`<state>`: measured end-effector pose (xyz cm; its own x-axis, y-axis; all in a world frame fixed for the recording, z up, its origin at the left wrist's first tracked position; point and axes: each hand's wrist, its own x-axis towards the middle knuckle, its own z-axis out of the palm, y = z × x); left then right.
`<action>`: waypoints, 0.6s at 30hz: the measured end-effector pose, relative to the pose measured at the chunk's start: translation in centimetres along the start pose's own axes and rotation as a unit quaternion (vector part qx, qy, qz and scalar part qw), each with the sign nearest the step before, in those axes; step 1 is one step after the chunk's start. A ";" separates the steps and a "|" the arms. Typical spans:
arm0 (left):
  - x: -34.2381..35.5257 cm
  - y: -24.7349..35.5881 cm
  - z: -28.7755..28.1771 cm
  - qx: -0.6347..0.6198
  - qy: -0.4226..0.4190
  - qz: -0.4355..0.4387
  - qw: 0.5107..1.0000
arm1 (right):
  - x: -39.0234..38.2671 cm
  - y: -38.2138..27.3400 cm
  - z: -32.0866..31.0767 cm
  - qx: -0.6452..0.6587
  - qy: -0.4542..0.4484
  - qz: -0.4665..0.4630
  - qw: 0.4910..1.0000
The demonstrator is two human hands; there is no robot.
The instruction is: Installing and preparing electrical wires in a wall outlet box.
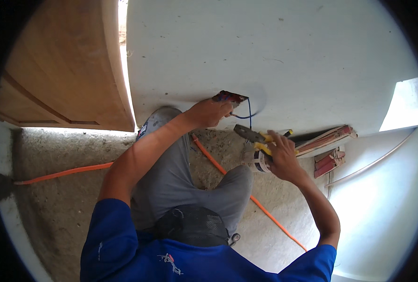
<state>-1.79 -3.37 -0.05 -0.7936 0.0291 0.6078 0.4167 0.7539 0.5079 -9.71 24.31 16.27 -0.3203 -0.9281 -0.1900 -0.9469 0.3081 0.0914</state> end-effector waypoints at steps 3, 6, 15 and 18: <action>0.5 0.6 -0.4 -0.018 -0.004 -0.019 1.000 | -0.4 1.1 -0.9 -0.169 0.070 -0.008 0.983; 0.2 0.9 -0.6 -0.027 0.013 -0.034 0.999 | 0.0 0.1 -3.0 -0.172 0.092 0.003 0.981; 0.6 1.3 -0.7 -0.099 0.073 -0.019 0.992 | -0.2 -2.1 -4.2 0.337 -0.096 0.241 0.905; 0.9 1.4 -0.5 -0.138 0.040 -0.064 0.988 | -1.1 -3.2 -0.5 0.322 0.114 0.097 0.935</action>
<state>-1.70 -2.67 1.50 -0.8149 -0.1156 0.5680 0.4285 0.5397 0.7246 -6.34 24.28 16.66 -0.5433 -0.8395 -0.0106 -0.7149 0.4692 -0.5185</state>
